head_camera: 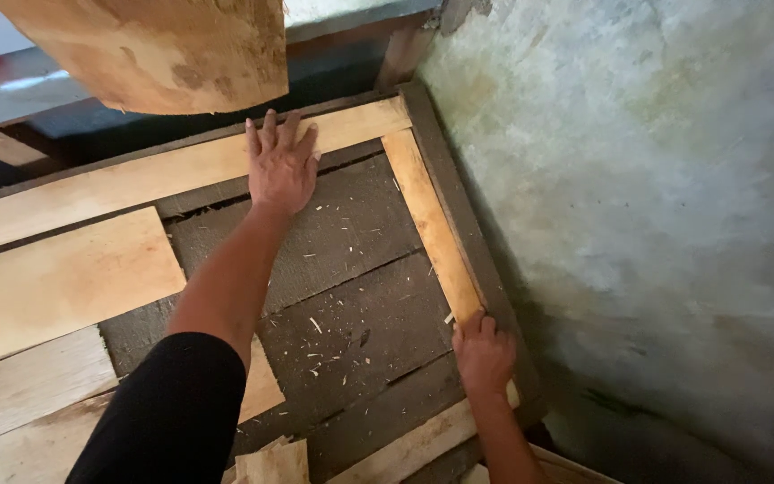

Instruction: Arranging and fitting thin wood slats or shingles onto a wooden surface using a utility knife.

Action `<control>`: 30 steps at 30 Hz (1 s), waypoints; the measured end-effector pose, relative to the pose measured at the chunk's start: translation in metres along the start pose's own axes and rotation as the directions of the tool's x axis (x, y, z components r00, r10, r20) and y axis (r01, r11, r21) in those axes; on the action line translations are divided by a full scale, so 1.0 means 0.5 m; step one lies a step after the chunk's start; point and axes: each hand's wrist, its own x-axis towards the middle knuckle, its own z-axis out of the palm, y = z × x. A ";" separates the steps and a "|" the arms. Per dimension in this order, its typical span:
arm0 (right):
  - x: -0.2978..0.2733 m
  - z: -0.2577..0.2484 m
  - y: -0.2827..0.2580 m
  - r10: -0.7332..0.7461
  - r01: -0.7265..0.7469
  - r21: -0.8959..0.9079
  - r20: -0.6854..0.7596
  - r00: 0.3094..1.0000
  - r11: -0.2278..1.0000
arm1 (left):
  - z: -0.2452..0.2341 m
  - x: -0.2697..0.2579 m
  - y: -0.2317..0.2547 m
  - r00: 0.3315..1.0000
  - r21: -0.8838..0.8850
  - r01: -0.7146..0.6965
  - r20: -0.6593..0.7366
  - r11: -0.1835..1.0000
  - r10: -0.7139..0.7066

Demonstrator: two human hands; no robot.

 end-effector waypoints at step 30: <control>-0.007 -0.045 -0.120 0.610 -0.657 0.530 0.294 0.736 0.536 | 0.027 0.008 -0.011 0.991 0.168 -0.098 0.111 0.981 0.080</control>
